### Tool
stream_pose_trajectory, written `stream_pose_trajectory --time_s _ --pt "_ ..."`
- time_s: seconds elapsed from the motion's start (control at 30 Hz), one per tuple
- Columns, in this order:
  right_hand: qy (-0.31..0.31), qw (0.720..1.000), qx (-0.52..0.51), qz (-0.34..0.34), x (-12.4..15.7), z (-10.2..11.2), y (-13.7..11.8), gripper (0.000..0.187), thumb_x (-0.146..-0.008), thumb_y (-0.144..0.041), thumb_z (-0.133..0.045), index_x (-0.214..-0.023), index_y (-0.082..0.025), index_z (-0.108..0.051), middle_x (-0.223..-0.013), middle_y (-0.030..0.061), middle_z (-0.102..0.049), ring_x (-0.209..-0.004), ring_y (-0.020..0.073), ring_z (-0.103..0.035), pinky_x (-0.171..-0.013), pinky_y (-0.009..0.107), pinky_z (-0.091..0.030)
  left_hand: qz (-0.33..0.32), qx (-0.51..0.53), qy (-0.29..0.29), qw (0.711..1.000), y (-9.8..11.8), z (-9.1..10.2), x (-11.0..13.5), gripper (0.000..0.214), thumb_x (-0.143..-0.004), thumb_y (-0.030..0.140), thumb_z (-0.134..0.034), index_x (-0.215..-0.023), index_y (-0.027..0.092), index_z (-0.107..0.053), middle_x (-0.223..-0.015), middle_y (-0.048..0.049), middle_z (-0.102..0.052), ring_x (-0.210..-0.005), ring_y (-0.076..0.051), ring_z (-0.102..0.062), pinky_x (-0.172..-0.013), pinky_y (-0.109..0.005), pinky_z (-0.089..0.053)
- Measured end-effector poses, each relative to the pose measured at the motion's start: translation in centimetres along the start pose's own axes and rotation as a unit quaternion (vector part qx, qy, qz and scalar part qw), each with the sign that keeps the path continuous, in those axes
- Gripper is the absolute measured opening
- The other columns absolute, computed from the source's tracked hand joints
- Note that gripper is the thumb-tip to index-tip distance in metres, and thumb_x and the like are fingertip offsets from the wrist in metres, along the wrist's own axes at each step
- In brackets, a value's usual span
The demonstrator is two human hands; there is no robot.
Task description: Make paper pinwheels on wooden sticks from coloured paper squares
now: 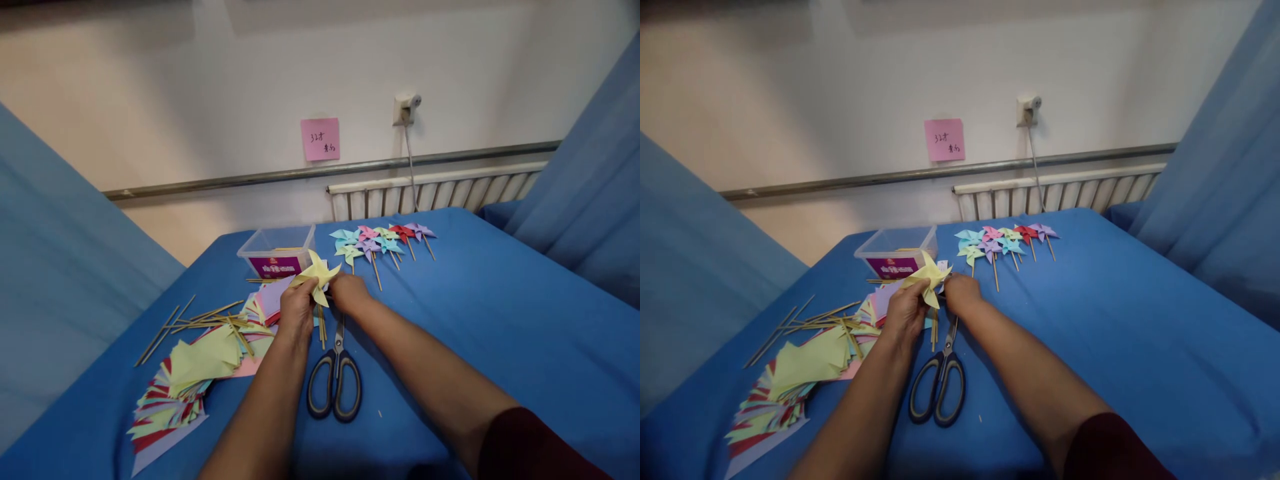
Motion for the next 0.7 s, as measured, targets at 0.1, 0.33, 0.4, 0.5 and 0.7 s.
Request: stream_pose_trajectory --time_s 0.1,0.33,0.4,0.5,0.7 --pt "0.007 1.000 -0.010 -0.004 0.0 -0.2 0.3 0.032 -0.088 -0.015 -0.050 -0.115 -0.017 -0.067 -0.117 0.0147 -0.069 -0.103 0.0258 -0.067 -0.082 0.031 -0.050 -0.006 0.002 -0.006 1.000 0.0 -0.1 0.0 0.023 -0.050 0.012 -0.077 -0.072 0.011 -0.071 -0.065 -0.0031 -0.071 -0.059 -0.017 -0.067 -0.058 -0.026 -0.053" --pt "0.058 0.996 -0.061 -0.023 0.0 0.2 0.6 0.028 -0.093 -0.026 -0.051 -0.116 -0.018 -0.066 -0.118 0.0137 -0.068 -0.107 0.0241 -0.064 -0.085 0.029 -0.046 -0.001 -0.006 -0.014 1.000 -0.2 0.1 -0.1 0.033 -0.048 0.016 -0.080 -0.079 0.010 -0.072 -0.066 -0.0032 -0.071 -0.059 -0.017 -0.066 -0.060 -0.027 -0.053" --pt "0.072 0.994 -0.079 -0.034 0.1 0.5 0.7 0.027 -0.094 -0.027 -0.049 -0.113 -0.018 -0.066 -0.116 0.0129 -0.068 -0.107 0.0237 -0.063 -0.084 0.029 -0.045 -0.003 -0.001 -0.013 1.000 -0.1 0.1 0.0 0.035 -0.047 0.016 -0.081 -0.080 0.010 -0.072 -0.067 -0.0032 -0.071 -0.058 -0.016 -0.065 -0.059 -0.026 -0.052" --pt "0.084 0.989 -0.107 -0.057 0.6 0.7 1.2 0.027 -0.097 -0.029 -0.044 -0.108 -0.018 -0.066 -0.112 0.0115 -0.068 -0.102 0.0220 -0.063 -0.081 0.029 -0.043 -0.010 0.007 -0.012 1.000 0.1 0.0 0.1 0.033 -0.046 0.016 -0.081 -0.078 0.010 -0.071 -0.068 -0.0033 -0.071 -0.057 -0.015 -0.064 -0.057 -0.025 -0.050" --pt "0.027 0.986 -0.156 -0.051 4.0 -0.2 3.7 0.027 -0.097 -0.031 -0.045 -0.089 -0.019 -0.068 -0.082 0.0031 -0.070 -0.073 0.0156 -0.062 -0.062 0.024 -0.039 -0.015 -0.001 -0.011 1.000 0.1 -0.4 0.6 0.028 -0.049 0.017 -0.080 -0.074 0.010 -0.070 -0.064 -0.0026 -0.069 -0.053 -0.014 -0.061 -0.055 -0.025 -0.049"
Point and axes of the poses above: each hand's wrist, its own x-axis away from the middle knuckle, its own z-axis out of the back of the hand, y = z × x, the point moved 7 cm from there along -x, towards the middle knuckle
